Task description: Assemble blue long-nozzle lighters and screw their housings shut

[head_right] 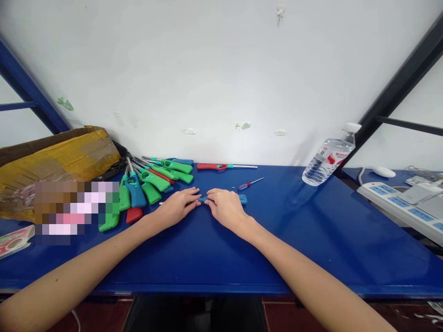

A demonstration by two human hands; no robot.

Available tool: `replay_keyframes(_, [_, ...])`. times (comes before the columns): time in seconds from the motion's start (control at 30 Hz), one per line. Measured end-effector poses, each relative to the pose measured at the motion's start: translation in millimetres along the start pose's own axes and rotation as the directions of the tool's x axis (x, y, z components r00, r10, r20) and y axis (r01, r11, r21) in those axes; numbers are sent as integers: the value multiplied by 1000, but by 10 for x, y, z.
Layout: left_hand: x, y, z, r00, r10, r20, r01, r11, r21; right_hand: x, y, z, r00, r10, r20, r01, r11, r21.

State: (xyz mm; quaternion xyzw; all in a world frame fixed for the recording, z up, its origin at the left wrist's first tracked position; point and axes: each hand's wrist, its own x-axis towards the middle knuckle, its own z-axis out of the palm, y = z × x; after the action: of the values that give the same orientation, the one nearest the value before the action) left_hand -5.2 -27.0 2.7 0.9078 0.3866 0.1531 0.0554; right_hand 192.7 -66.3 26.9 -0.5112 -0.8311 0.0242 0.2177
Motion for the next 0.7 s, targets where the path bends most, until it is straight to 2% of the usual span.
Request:
replay_keyframes(0.1, [1,16,-4,1000,-1,10,1,1000,-2,24,24,-35,996,22,-86,-19,999,36])
replay_keyframes(0.17, [-3,22,1,1000,4,-4,-4,1000,-13,53,48,-85,979,67,-193,-51,995,84])
replay_keyframes(0.23, [-10,18,11,1000,13,-26,-13,999,-29,76,65,-126,962,105,-251,-76,990,122])
replay_keyframes(0.43, [-28,-26,34,998,38,-45,-38,999,-9,66,73,-85,981,79,-177,-58,991,125])
replay_keyframes(0.5, [-29,-25,20,998,47,-49,-47,999,-1,70,95,-81,976,71,-204,-39,987,154])
replay_keyframes(0.63, [-21,20,-46,999,51,-19,-51,998,31,116,191,-175,924,112,-366,11,948,318])
replay_keyframes(0.7, [-16,42,-77,999,51,9,-51,998,42,146,263,-253,889,207,-409,4,888,459])
